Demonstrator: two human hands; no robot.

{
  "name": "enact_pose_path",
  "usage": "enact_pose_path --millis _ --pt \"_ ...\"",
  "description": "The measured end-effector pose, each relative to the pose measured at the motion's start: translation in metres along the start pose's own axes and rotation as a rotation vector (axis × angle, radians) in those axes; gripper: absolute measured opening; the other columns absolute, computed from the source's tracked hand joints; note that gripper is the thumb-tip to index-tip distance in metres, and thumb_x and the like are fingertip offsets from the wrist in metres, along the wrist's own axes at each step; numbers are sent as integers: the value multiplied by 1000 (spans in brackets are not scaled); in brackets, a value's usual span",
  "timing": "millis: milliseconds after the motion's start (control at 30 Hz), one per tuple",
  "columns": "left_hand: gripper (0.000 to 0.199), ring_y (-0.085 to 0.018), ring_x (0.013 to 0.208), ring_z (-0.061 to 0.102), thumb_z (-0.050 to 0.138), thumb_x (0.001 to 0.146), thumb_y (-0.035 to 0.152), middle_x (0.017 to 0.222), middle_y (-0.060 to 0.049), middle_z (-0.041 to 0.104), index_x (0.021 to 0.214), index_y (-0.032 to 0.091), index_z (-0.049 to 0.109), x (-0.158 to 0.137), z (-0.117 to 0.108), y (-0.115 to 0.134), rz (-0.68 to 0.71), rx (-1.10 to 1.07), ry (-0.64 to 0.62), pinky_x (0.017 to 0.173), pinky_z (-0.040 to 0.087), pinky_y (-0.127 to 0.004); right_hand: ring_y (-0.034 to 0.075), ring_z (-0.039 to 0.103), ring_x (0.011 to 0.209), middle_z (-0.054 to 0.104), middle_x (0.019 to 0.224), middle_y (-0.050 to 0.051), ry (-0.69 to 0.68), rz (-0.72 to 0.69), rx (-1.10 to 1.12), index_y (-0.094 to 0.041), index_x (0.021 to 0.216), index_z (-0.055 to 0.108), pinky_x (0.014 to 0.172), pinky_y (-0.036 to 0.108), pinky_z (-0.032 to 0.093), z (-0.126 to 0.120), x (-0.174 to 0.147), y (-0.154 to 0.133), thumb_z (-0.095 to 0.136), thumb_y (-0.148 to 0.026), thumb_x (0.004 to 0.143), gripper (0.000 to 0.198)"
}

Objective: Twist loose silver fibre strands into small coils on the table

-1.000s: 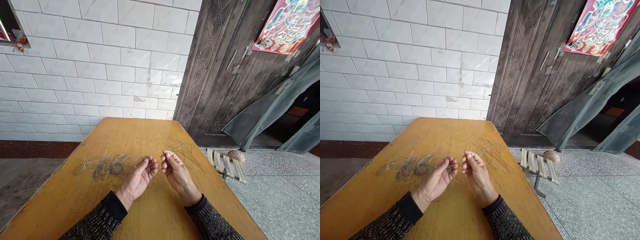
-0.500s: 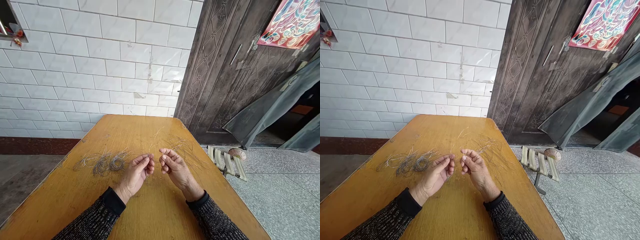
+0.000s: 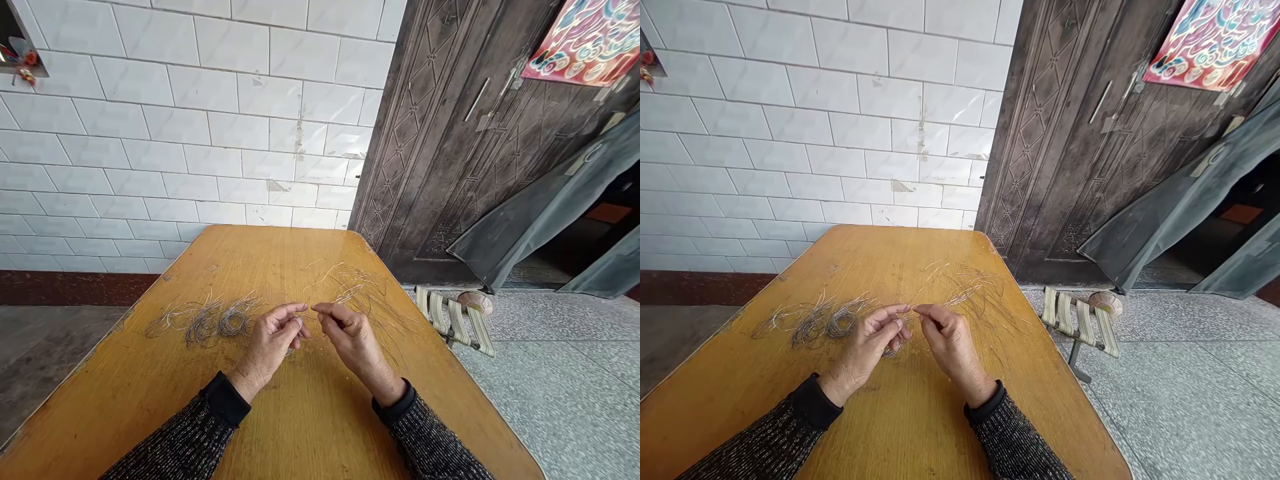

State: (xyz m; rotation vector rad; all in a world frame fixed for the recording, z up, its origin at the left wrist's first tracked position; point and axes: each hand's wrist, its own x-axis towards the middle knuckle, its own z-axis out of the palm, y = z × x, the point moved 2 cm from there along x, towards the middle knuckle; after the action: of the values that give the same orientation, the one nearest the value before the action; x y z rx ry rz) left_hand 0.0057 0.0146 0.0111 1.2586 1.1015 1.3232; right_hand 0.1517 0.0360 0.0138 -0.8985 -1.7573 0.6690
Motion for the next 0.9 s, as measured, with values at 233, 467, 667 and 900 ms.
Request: enact_pose_path --millis 233,467,667,900 --pt "29 -7 40 43 49 74 19 58 1 59 99 12 62 1 -1 -5 91 109 -16 41 35 -20 12 54 57 60 65 3 5 -224 -538 -21 94 67 52 20 35 0 -5 -7 40 -18 88 28" --pt "28 -7 39 47 48 74 20 57 0 59 94 10 65 -1 2 0 131 232 7 40 38 -20 11 52 58 59 72 1 -34 -367 -964 -24 101 62 47 21 29 1 -10 -7 44 -11 85 28" --pt "27 -9 41 51 48 73 22 58 0 58 89 9 66 0 3 -7 126 238 10 41 44 -22 15 51 61 57 72 3 -82 -520 -1069 -17 94 60 49 24 34 0 -11 -17 45 -10 84 19" --pt "25 -9 40 52 48 73 19 54 1 57 86 10 67 1 3 -10 122 289 -25 41 43 -21 16 51 62 58 73 4 -87 -551 -1044 -16 90 57 50 26 35 1 -11 -15 43 -9 85 15"
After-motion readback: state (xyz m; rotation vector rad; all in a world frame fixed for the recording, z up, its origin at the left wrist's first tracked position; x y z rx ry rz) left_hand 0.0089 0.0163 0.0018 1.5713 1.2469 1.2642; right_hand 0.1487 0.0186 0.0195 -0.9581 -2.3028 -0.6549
